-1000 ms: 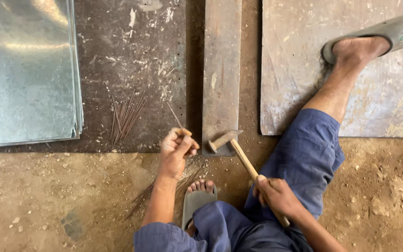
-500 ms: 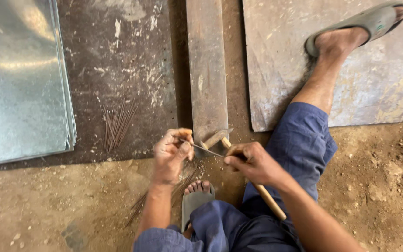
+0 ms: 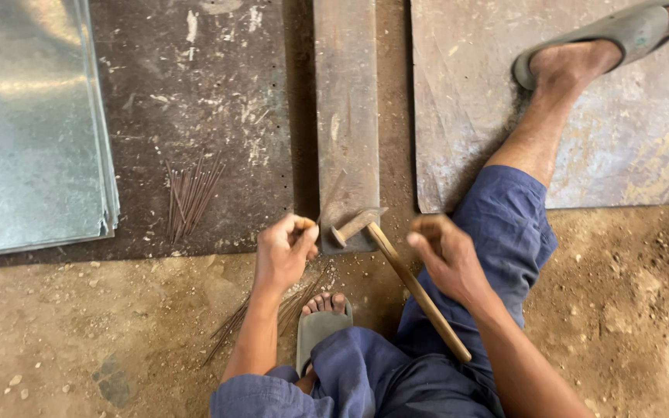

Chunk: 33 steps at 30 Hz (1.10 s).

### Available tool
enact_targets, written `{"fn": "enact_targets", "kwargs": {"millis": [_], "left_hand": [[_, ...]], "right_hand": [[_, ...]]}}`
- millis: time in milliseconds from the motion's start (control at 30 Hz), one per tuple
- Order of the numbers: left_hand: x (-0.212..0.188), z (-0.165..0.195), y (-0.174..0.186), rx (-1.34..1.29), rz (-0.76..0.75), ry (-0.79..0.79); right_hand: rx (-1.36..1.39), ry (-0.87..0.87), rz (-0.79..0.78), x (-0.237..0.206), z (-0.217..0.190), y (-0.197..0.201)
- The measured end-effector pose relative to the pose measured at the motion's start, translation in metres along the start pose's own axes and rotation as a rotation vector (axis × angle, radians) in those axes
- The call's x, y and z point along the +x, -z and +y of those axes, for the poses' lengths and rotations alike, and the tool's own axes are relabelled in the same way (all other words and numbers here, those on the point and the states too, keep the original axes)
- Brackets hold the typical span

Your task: The person sits on the ground and hammers the tips of thin metal nails against a flat metal plate to point them, holding each nail in one hand and striking it with a hammer in the other, then sets finished nails aside and picks up the next one.

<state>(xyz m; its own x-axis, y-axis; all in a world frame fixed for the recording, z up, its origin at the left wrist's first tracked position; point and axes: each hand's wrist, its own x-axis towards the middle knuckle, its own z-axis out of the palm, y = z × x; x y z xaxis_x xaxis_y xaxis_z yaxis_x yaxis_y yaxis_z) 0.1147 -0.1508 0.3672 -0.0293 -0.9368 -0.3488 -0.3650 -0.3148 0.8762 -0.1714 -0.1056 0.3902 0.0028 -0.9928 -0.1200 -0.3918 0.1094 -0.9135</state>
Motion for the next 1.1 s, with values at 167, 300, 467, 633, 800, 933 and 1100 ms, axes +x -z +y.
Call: {"fn": "enact_targets", "kwargs": {"millis": [167, 300, 467, 633, 800, 933, 1100], "left_hand": [[0.029, -0.019, -0.009, 0.183, 0.074, -0.061], [0.033, -0.025, -0.015, 0.157, 0.101, -0.101], [0.030, -0.023, -0.015, 0.191, 0.128, -0.118], [0.031, -0.022, -0.015, 0.178, 0.125, -0.141], [0.031, -0.027, -0.014, 0.173, 0.114, -0.160], [0.033, -0.030, -0.012, 0.181, 0.089, -0.114], [0.036, -0.033, -0.014, 0.078, 0.107, -0.218]], "right_hand": [[0.013, -0.750, -0.507, -0.046, 0.019, -0.016], [-0.214, -0.241, -0.263, -0.061, -0.006, -0.009], [-0.160, 0.146, -0.121, -0.037, -0.041, 0.006], [-0.552, 0.165, -0.166, -0.006, -0.028, -0.007], [-0.311, -0.021, -0.032, -0.013, -0.015, -0.006], [-0.512, 0.273, -0.100, -0.015, -0.022, -0.004], [-0.338, 0.087, -0.100, -0.016, -0.029, -0.012]]}}
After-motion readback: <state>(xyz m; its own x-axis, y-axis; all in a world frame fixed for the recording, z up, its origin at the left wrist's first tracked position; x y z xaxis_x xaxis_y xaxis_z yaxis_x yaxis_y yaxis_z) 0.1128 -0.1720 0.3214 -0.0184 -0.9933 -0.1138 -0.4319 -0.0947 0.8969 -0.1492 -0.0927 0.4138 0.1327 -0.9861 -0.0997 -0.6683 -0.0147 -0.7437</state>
